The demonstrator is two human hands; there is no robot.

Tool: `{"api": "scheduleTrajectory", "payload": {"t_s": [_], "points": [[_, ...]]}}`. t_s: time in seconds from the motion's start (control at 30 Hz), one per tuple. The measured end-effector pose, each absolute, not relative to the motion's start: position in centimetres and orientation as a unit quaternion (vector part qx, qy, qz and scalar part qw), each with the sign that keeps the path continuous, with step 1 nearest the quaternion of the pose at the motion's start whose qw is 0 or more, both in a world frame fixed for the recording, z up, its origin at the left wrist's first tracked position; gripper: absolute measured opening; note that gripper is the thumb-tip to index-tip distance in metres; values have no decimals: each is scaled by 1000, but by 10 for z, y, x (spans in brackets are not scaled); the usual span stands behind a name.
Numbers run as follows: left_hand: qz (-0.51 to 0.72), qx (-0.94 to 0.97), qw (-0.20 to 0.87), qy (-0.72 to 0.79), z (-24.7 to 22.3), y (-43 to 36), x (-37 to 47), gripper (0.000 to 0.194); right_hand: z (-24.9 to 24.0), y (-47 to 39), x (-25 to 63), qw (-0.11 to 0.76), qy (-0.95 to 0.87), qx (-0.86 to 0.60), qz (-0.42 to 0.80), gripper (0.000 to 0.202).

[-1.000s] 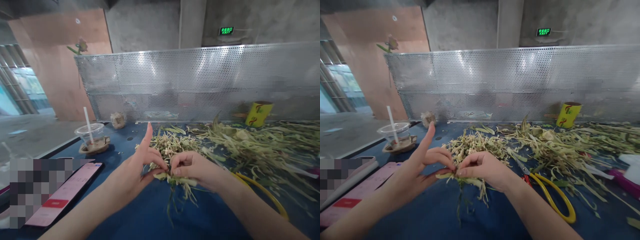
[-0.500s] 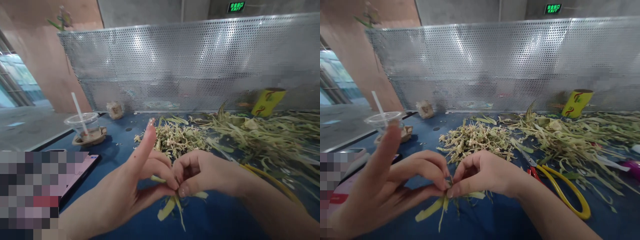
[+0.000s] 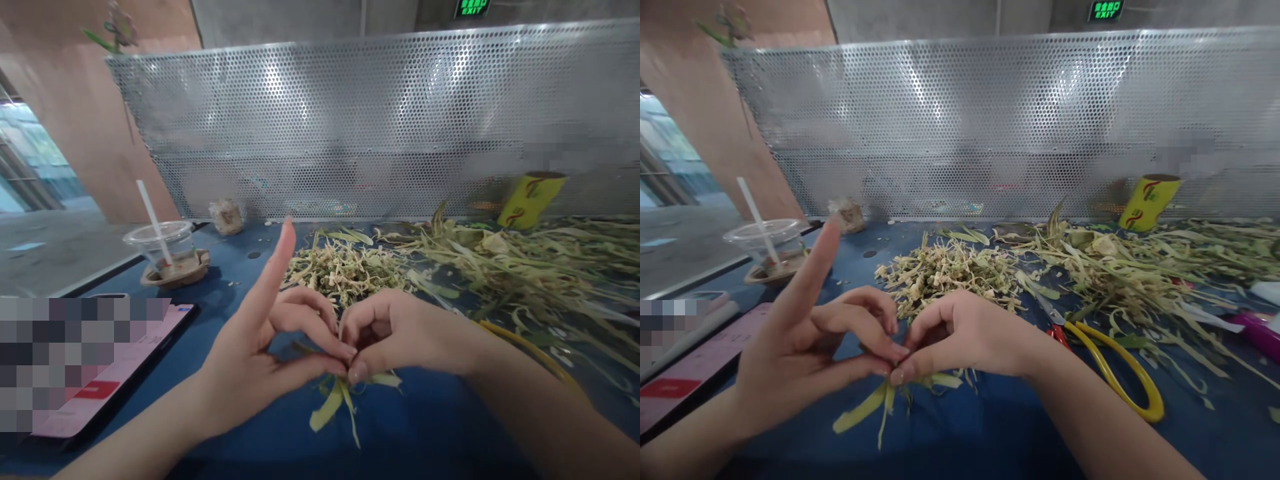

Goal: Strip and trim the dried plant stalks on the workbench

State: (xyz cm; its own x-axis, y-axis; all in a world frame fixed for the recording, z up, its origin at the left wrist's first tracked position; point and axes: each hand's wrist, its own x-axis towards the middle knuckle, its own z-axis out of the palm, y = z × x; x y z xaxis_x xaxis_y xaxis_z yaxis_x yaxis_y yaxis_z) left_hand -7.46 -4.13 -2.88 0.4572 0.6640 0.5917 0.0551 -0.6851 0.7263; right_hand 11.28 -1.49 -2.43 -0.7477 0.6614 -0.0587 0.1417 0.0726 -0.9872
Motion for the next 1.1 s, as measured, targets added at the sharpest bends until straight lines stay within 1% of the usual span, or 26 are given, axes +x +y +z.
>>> {"api": "scheduleTrajectory", "payload": {"t_s": [0.1, 0.33, 0.57, 0.7, 0.87, 0.97, 1.1], "points": [[493, 769, 313, 261, -29, -44, -74, 102, -21, -16, 114, 228, -713, -306, 588, 13], [486, 757, 268, 345, -27, -49, -69, 104, -18, -22, 112, 265, -753, -353, 489, 17], [499, 768, 228, 332, -30, -50, -71, 103, -18, -18, 115, 244, -772, -320, 491, 16], [462, 765, 241, 378, -27, -48, -72, 103, -20, -18, 114, 256, -760, -344, 489, 12], [409, 771, 257, 415, -24, -49, -70, 102, -26, -16, 115, 237, -740, -371, 508, 11], [419, 780, 205, 417, -26, -54, -67, 98, -26, -15, 117, 224, -725, -387, 524, 11], [437, 801, 93, 398, -30, -64, -60, 94, -22, -15, 117, 200, -705, -400, 551, 10]]}}
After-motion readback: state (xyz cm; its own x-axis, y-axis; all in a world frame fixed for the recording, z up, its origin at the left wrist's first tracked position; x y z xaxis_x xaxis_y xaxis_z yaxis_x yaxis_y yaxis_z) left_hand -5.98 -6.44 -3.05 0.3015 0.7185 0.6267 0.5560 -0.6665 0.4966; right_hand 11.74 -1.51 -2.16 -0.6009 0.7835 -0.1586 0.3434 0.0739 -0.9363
